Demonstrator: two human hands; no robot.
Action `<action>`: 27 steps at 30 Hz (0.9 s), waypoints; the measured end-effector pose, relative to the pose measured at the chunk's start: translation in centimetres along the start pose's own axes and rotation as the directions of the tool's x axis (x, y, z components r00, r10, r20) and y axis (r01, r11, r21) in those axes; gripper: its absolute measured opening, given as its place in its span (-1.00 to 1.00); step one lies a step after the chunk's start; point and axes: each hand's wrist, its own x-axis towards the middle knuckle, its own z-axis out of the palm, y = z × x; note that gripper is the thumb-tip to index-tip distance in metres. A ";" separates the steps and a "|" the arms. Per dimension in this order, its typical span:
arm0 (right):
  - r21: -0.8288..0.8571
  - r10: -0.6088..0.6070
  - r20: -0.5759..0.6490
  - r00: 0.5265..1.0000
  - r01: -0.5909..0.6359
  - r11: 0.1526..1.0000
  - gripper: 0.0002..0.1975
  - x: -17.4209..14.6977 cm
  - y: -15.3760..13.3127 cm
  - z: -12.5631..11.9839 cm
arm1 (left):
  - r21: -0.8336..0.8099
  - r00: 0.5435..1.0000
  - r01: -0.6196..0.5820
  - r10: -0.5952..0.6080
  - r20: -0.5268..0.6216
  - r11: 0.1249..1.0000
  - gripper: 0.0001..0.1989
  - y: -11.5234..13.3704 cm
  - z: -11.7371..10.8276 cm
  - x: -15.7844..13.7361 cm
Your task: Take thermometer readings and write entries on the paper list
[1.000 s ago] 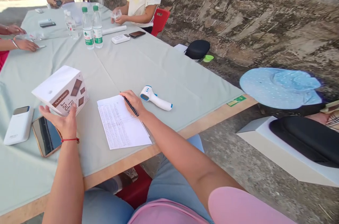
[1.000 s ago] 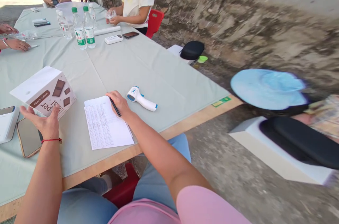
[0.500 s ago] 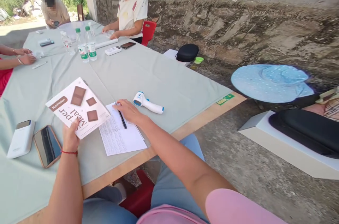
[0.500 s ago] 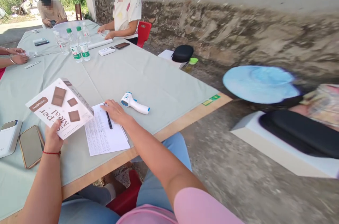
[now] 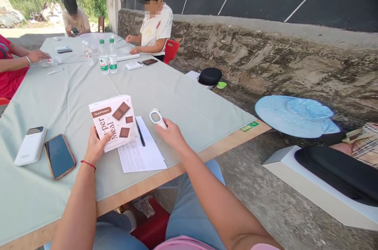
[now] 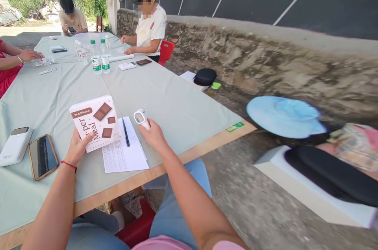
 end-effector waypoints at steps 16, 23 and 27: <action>0.538 -0.090 0.331 0.939 -0.109 0.836 -0.71 -9.8 -4.0 6.2 | 0.074 1.000 0.007 -0.008 0.010 0.997 -0.35 0.5 0.1 -0.4; 0.584 -0.119 0.369 0.922 -0.130 0.801 -0.75 -9.4 -4.2 6.7 | 0.085 0.999 0.041 -0.041 0.000 0.996 -0.34 0.8 -0.1 -0.5; 0.567 -0.125 0.361 0.924 -0.111 0.816 -0.75 -9.3 -4.2 7.0 | 0.080 0.999 0.041 -0.042 0.011 0.996 -0.36 0.6 0.0 -0.4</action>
